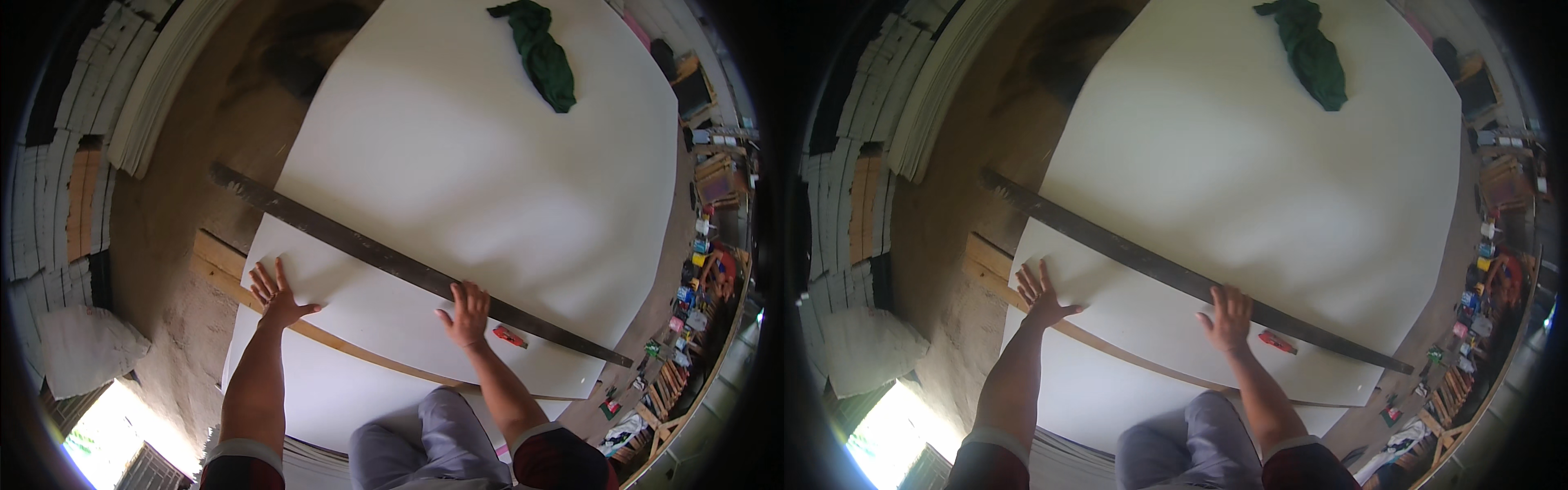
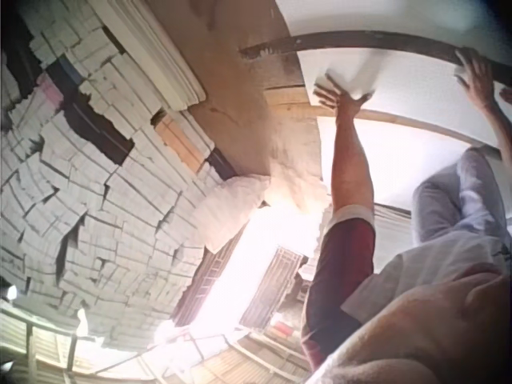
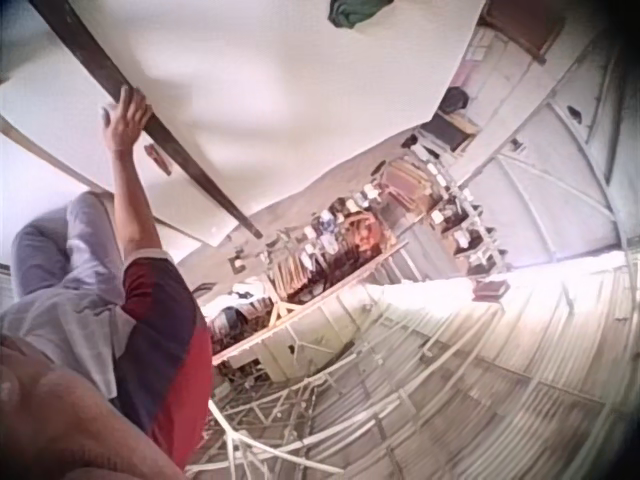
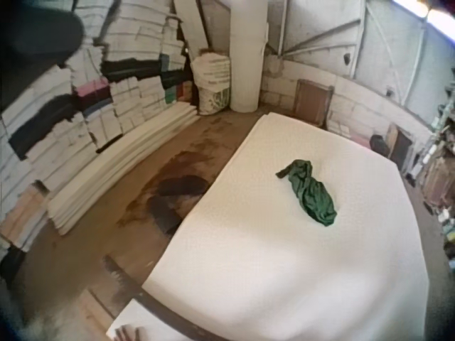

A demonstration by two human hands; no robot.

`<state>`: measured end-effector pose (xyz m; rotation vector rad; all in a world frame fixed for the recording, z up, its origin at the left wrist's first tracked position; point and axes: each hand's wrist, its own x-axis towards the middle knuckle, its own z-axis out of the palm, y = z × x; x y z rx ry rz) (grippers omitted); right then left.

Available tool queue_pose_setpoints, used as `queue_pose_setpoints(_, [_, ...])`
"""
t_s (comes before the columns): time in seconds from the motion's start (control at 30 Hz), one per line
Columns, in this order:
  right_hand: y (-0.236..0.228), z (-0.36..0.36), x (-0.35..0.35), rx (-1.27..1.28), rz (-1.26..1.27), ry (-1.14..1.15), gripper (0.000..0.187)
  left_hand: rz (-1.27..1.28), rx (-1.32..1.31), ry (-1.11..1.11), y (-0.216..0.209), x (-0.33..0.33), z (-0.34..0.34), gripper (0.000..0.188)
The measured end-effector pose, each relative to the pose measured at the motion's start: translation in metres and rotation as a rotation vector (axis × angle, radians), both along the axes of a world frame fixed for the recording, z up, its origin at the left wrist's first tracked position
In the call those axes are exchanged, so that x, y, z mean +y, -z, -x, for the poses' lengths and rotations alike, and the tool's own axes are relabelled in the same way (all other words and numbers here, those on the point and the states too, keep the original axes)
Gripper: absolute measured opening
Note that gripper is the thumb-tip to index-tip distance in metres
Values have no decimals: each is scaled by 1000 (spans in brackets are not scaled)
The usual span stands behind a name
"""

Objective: The person uses a utility knife and a metal ruler to cut large white boards into smaller pieces. They repeatedly measure, score, and snap the boards, then stack the cut pieces.

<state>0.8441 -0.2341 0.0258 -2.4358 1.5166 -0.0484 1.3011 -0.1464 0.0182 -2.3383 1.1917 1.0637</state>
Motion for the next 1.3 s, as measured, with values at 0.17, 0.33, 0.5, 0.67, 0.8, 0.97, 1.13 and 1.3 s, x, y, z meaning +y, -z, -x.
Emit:
queue_pose_setpoints(0.17, [9, 66, -29, -18, 8, -118, 70, -21, 4, -18, 3, -5, -2, 174])
queue_pose_setpoints(0.33, [16, 78, -97, -114, 164, -65, 68, -25, -29, 15, 14, 3, -6, 175])
queue_pose_setpoints(0.5, [5, 82, -166, -122, 167, -175, 68, -54, -58, 23, 13, 0, -8, 176])
queue_pose_setpoints(0.67, [10, 80, -191, -44, 204, -305, 66, -61, -89, 45, 19, 3, -9, 175])
queue_pose_setpoints(0.8, [22, 77, -196, 96, 169, -250, 73, -41, -130, 71, 21, 2, -12, 171])
queue_pose_setpoints(0.97, [7, 82, -139, 124, 377, 120, 70, -5, -205, 104, 32, -2, -20, 168])
queue_pose_setpoints(1.13, [-2, 129, 18, -75, 342, 231, 70, 128, -265, 151, 8, 9, 5, 139])
queue_pose_setpoints(1.3, [-6, 208, 206, -63, 199, 150, 83, 470, -290, 545, 10, 67, 114, 103])
